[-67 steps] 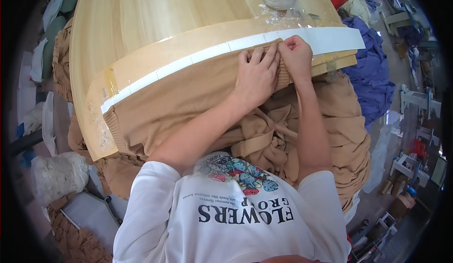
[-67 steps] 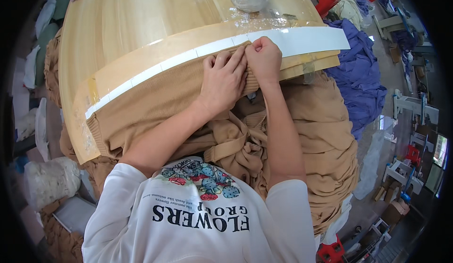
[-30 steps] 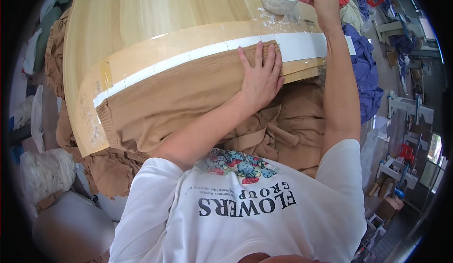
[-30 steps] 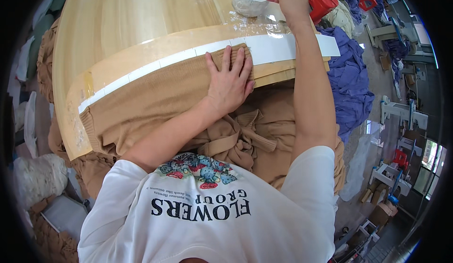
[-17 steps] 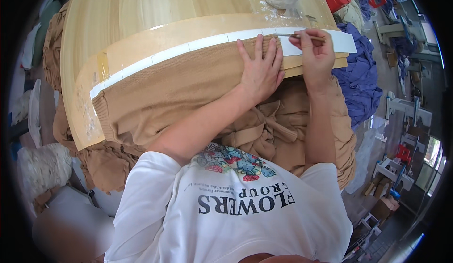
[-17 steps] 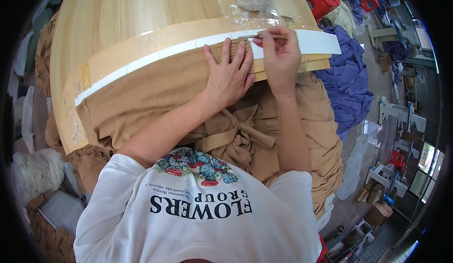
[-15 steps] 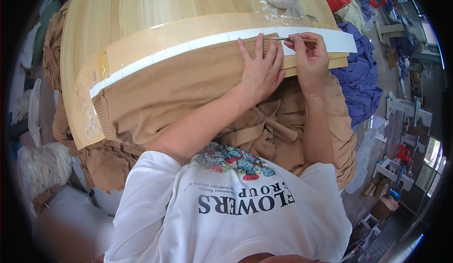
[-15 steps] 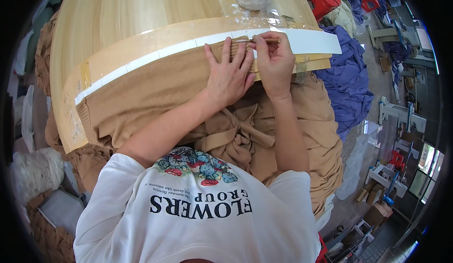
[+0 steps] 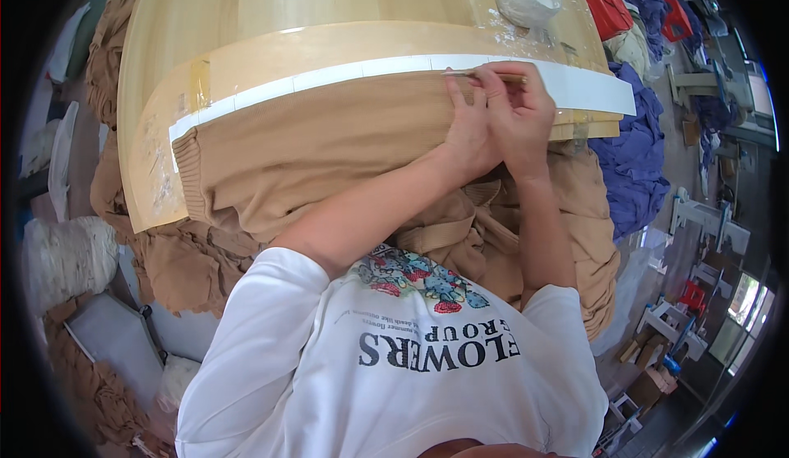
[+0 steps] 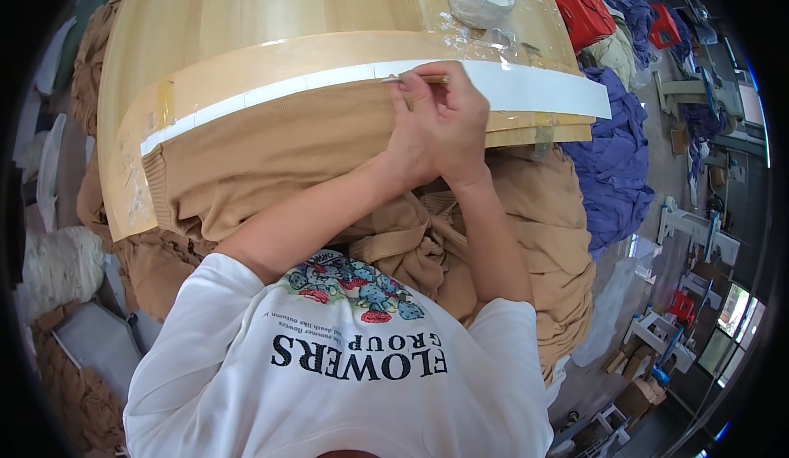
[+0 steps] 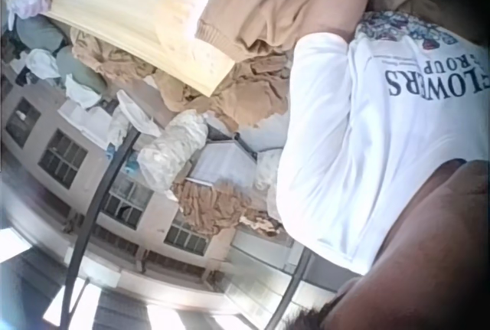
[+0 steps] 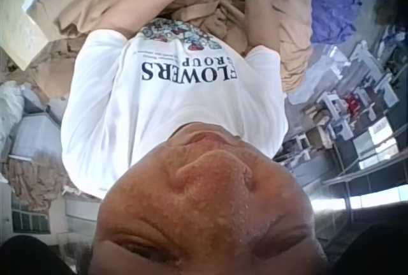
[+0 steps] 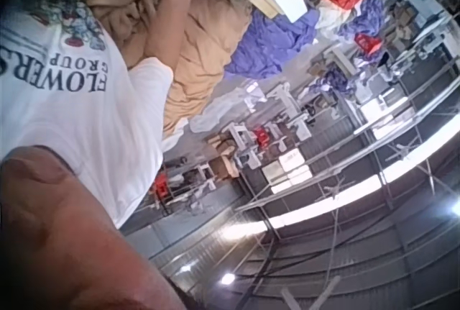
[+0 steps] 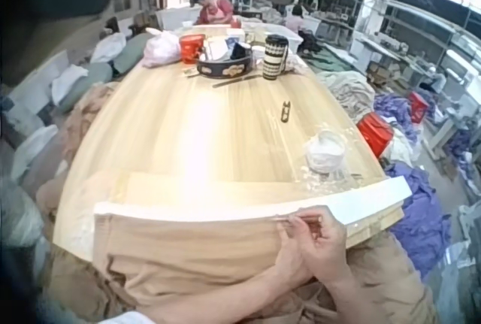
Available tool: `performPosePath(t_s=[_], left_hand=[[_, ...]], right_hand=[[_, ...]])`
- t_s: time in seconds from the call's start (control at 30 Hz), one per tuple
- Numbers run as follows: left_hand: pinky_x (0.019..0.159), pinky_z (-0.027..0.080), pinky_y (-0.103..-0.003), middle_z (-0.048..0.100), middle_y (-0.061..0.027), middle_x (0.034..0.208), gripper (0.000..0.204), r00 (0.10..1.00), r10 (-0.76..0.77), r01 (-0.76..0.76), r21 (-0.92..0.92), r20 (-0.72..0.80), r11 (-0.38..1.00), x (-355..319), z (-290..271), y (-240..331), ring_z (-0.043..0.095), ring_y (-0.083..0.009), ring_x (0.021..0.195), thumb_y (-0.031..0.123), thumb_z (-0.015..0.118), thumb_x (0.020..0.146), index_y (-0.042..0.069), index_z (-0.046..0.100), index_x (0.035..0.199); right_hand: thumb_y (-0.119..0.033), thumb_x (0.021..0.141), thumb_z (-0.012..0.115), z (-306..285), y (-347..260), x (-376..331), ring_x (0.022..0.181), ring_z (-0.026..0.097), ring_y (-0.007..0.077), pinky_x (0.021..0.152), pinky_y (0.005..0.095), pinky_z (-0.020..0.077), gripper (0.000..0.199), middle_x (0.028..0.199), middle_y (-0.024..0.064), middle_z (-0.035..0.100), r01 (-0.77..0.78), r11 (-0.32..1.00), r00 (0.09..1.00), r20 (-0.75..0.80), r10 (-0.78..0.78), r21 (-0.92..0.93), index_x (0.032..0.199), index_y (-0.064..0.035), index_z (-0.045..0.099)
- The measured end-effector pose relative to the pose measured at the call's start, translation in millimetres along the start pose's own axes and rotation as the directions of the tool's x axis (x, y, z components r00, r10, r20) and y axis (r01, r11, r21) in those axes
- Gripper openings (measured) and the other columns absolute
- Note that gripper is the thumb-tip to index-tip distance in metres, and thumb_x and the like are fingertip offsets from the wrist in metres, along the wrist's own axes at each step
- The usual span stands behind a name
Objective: Using a white template to mark lines or patterns on a brown sweater with a marking tool.
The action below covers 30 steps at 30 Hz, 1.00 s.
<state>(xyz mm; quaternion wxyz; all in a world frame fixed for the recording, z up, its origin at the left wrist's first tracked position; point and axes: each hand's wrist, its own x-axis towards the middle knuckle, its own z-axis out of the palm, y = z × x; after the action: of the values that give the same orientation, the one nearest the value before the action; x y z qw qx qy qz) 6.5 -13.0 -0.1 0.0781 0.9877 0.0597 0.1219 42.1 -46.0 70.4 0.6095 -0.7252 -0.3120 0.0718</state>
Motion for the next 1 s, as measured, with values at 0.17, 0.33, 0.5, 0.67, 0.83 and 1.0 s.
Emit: performPosePath(t_s=[0.17, 0.33, 0.5, 0.67, 0.83, 1.0], left_hand=[[0.102, 0.015, -0.054, 0.035, -0.0115, 0.133, 0.058, 0.985, 0.027, -0.077, -0.292, -0.172, 0.953, 5, 37, 4, 0.029, -0.0279, 0.127, 0.035, 0.048, 0.084, 0.007, 0.032, 0.133], [0.108, 0.016, -0.037, 0.03, -0.0099, 0.139, 0.062, 0.923, -0.03, -0.206, -0.56, -0.383, 0.802, 5, 67, -2, 0.029, -0.017, 0.128, 0.034, 0.049, 0.083, 0.007, 0.027, 0.135], [0.104, 0.02, -0.056, 0.038, -0.0158, 0.135, 0.057, 0.957, 0.084, -0.054, 0.114, -0.277, 0.992, -1, 17, 2, 0.023, -0.0488, 0.127, 0.036, 0.049, 0.081, 0.001, 0.044, 0.125], [0.101, 0.015, -0.065, 0.036, -0.0125, 0.137, 0.056, 0.973, 0.048, 0.103, 0.616, -0.224, 0.781, 5, 34, 3, 0.021, -0.0422, 0.13, 0.038, 0.05, 0.08, 0.005, 0.045, 0.125], [0.095, 0.011, -0.074, 0.036, -0.011, 0.136, 0.053, 0.989, -0.06, 0.074, 0.098, -0.134, 0.992, 2, 10, 8, 0.021, -0.0383, 0.131, 0.038, 0.049, 0.082, 0.005, 0.047, 0.124], [0.093, 0.012, -0.075, 0.036, -0.0139, 0.135, 0.051, 0.985, -0.066, 0.066, -0.005, -0.16, 0.998, 1, 11, 5, 0.023, -0.0395, 0.13, 0.035, 0.046, 0.084, 0.003, 0.047, 0.124]], right_hand=[[-0.002, 0.082, 0.062, 11, 18, 8, 0.062, 0.061, 0.0112, 0.055, 0.0235, 0.0477, 0.007, 0.074, 0.0083, 0.064, 0.102, 0.986, 0.992, 0.094, -0.089, -0.136, 0.083, 0.0005, 0.056], [-0.002, 0.082, 0.062, 39, -9, -2, 0.07, 0.063, 0.0128, 0.063, 0.0226, 0.0492, 0.01, 0.08, 0.007, 0.062, 0.163, 0.986, 0.983, 0.096, -0.159, -0.027, 0.089, 0.0018, 0.055], [-0.006, 0.081, 0.063, 67, -6, 3, 0.07, 0.063, 0.0123, 0.064, 0.0229, 0.0481, 0.011, 0.08, 0.0054, 0.064, 0.235, 0.921, 0.939, 0.316, -0.133, -0.311, 0.088, -0.0012, 0.056], [-0.004, 0.082, 0.063, 82, -28, 0, 0.071, 0.063, 0.0123, 0.065, 0.0212, 0.0504, 0.01, 0.078, 0.0072, 0.063, 0.167, 0.985, 0.962, 0.227, -0.152, -0.048, 0.085, 0.0021, 0.057], [-0.004, 0.08, 0.064, 123, -33, 1, 0.071, 0.062, 0.0132, 0.064, 0.0228, 0.0499, 0.01, 0.077, 0.008, 0.062, 0.204, 0.972, 0.912, 0.34, -0.232, 0.116, 0.085, 0.0007, 0.057], [-0.008, 0.081, 0.064, 147, -26, 14, 0.061, 0.061, 0.0125, 0.052, 0.0237, 0.046, 0.01, 0.073, 0.0104, 0.064, 0.21, 0.977, 0.862, 0.477, -0.17, -0.032, 0.081, -0.001, 0.058]])
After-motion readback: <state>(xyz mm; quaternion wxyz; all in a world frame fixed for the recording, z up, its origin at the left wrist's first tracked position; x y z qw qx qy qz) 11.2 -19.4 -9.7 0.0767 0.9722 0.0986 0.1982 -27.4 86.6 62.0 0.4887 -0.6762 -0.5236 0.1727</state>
